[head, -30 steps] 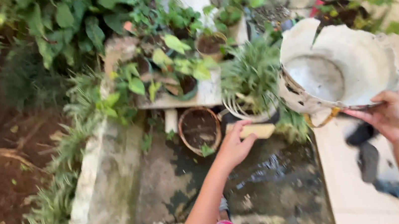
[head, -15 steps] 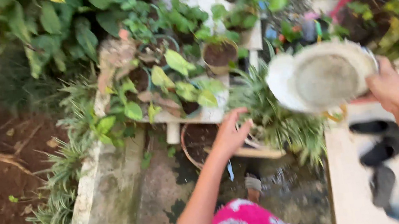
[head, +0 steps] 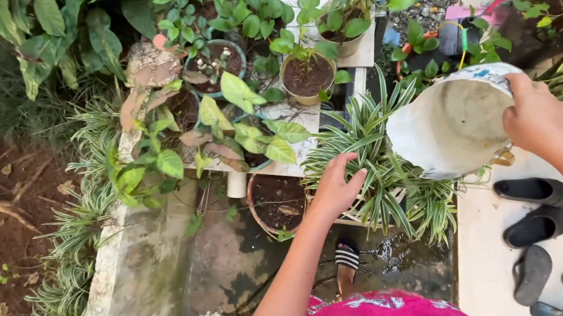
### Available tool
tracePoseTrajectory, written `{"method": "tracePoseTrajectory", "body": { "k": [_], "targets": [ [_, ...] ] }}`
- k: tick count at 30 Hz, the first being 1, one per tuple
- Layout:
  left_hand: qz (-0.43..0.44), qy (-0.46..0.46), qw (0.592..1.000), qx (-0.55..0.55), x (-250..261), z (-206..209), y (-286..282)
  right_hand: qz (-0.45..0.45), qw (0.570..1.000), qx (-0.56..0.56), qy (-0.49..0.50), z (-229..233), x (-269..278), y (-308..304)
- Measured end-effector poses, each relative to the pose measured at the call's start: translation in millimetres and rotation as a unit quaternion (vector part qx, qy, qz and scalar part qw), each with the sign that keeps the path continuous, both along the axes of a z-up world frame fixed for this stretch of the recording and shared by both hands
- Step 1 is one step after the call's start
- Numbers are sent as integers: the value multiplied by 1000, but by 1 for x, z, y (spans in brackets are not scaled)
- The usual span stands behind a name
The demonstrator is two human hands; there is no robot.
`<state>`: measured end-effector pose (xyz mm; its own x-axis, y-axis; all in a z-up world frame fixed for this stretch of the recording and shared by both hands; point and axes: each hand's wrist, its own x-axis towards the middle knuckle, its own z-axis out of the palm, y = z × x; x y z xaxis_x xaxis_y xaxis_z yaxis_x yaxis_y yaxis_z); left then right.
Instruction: Watering several potted plants in an outdoor garden using a bucket.
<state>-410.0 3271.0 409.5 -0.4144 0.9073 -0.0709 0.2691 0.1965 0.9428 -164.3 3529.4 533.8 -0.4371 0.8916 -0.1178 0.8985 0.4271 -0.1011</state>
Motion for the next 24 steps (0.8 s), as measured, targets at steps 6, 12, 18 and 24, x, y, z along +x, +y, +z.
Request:
{"method": "tracePoseTrajectory", "body": {
  "k": [6, 12, 18, 24],
  "targets": [
    [-3, 9, 1000, 3, 3, -10, 15, 39, 999, 12, 25, -2, 9, 13],
    [-2, -32, 998, -50, 4, 8, 18, 44, 999, -9, 14, 12, 2, 2],
    [-5, -31, 998, -56, 5, 9, 18, 69, 997, 15, 1, 23, 5, -6],
    [-5, -11, 998, -57, 10, -5, 22, 57, 998, 34, -17, 29, 14, -5]
  ]
}}
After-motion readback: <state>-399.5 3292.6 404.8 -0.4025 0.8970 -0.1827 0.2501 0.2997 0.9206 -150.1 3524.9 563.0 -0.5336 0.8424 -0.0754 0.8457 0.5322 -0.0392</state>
